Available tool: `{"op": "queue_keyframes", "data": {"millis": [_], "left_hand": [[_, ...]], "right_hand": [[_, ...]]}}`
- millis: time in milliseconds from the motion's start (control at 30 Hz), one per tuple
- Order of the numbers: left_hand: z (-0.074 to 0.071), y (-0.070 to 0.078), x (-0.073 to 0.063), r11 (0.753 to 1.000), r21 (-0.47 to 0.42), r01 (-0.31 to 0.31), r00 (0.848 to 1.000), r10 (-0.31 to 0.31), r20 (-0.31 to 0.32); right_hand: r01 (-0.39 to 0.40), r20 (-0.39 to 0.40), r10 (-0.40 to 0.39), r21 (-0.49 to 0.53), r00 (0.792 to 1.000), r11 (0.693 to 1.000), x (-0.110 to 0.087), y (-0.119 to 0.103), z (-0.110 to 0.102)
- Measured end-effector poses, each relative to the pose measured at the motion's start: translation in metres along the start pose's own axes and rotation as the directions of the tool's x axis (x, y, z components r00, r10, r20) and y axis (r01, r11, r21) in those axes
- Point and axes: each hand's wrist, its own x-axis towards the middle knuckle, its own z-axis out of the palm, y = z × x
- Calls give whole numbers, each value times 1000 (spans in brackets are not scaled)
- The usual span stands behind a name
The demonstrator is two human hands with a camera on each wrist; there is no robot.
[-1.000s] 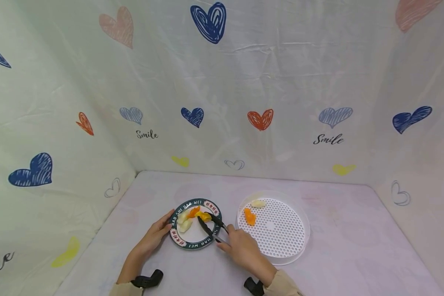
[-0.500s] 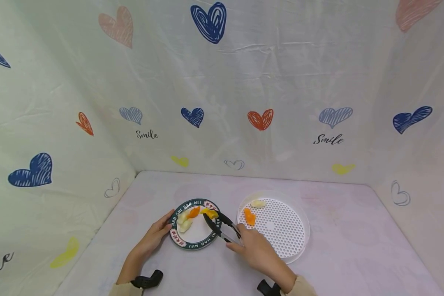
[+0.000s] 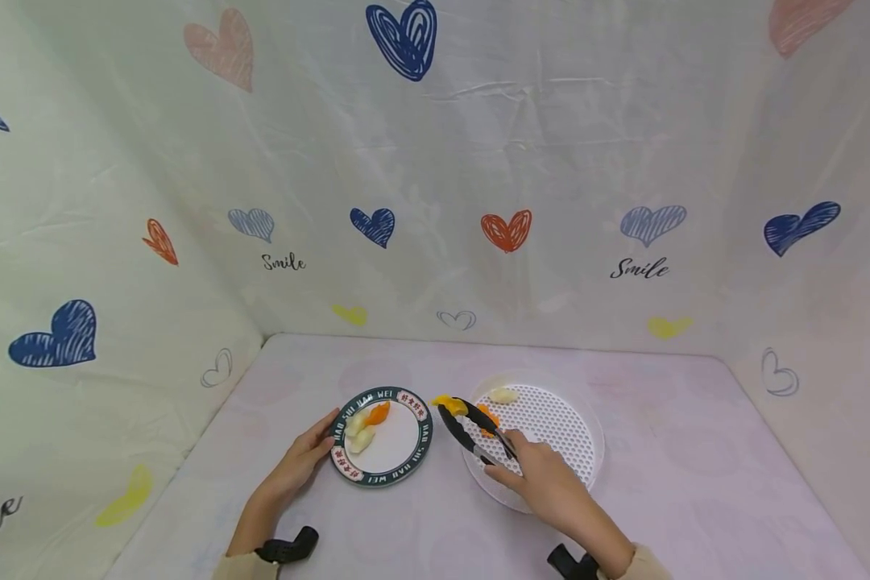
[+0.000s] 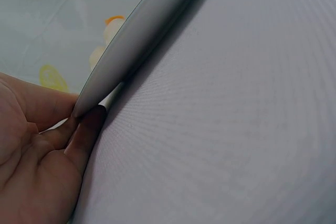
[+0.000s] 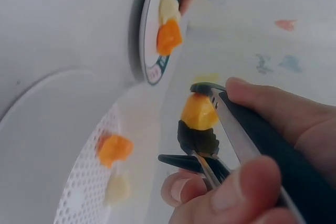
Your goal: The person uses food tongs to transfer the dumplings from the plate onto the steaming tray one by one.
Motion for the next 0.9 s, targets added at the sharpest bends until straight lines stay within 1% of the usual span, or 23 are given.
{"op": "queue_keyframes", "data": {"millis": [100,267,333,433,567,700,900], "left_hand": [[0,0,1,1000,-3,9,1000,-9,-3],[0,-2,1,1000,-3,5,1000,-5,-2],[0,-2,0,1000,-5,4,1000,-4,-1],[1,-3,0,1000,-9,2,1000,-2,0],[1,-4,0,1000,-19,1,1000,-1,1],[1,-3,1,1000,-22,0,1000,0,1],[1,-3,0,1000,-25,7,1000,-7,0]], "right_hand": [[-4,-2,4,-11,1000,1000,-3,10,-8],[-11,-12,10,-42,1000,999,-8,27,-17],[-26,-10,26,-52,1000,998,-8,33,-19],[-68,-4,68,-47,998,997,-8,40,-21],[-116,9,116,-15,993,993,-8,47,-22],[-127,11,127,-2,992,992,-7,52,-22],[-142,18,142,-24,990,990,-5,59,-21]]}}
